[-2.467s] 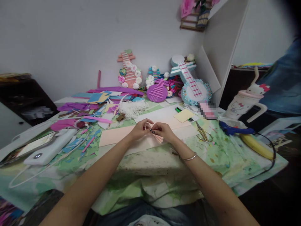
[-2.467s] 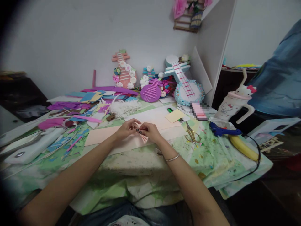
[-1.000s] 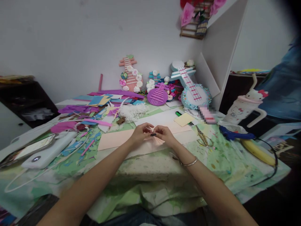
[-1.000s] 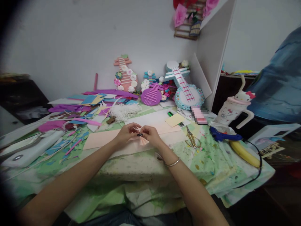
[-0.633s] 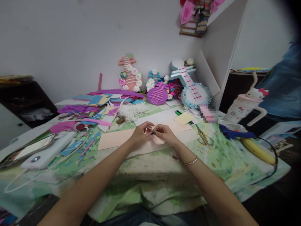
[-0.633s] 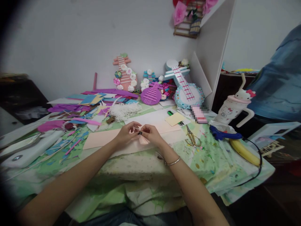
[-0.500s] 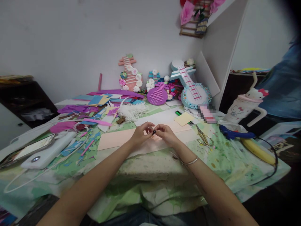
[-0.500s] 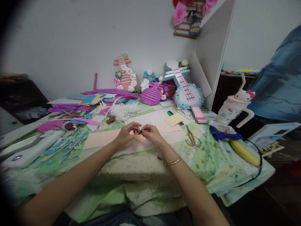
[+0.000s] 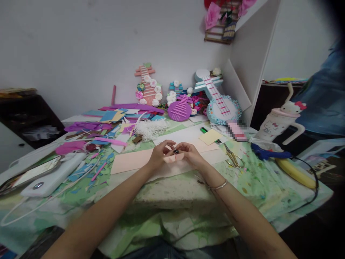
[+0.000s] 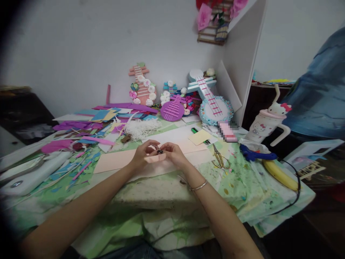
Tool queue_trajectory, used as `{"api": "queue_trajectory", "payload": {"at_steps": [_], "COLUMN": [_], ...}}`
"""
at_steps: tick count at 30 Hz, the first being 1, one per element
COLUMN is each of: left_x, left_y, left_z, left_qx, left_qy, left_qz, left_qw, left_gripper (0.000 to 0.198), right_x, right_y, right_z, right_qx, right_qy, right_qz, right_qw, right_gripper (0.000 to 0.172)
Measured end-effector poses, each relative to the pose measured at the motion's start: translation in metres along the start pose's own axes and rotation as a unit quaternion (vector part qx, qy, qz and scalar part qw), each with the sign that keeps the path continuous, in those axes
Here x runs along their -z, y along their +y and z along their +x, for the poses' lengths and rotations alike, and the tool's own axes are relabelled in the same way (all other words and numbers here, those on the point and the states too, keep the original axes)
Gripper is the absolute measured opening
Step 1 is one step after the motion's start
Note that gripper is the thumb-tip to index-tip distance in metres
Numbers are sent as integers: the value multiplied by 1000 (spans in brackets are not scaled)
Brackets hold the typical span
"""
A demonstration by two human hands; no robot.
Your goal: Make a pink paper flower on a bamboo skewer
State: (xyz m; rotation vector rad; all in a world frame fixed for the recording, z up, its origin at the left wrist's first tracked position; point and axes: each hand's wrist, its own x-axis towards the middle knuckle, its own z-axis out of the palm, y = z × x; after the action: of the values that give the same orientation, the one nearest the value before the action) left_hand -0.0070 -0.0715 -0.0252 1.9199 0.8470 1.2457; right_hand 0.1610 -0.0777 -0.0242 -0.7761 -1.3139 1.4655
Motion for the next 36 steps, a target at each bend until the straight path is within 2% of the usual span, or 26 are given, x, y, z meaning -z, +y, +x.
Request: {"api": "queue_trajectory", "payload": {"at_steps": [6,11,17,27,36], "left_x": [-3,-7,-6,-4,-5], "left_y": [-1,4,5,0,8], "left_z": [0,-3,-3,-1,-1], "left_qx": [-18,-8,37,40,69], "left_qy": [1,10,-2,-34,-29], "left_qz": [37,37,-18,-78,-142], "left_qw": [999,999,999,996,987], "left_gripper": [22,22,24,26,24], "right_x": [-1,0,1,-1,2], "right_y": [0,5,5,-1,-9], "right_z": [-1,1,1,-1,-5], "right_qx": [-28,-28,-6,6,-34], "right_qy": [-23,-7,-23,-29,-1], "right_qz": [31,7,-37,-102,11], "right_qw": [999,1000,999,994,999], "right_gripper": [30,34,24,19,20]}}
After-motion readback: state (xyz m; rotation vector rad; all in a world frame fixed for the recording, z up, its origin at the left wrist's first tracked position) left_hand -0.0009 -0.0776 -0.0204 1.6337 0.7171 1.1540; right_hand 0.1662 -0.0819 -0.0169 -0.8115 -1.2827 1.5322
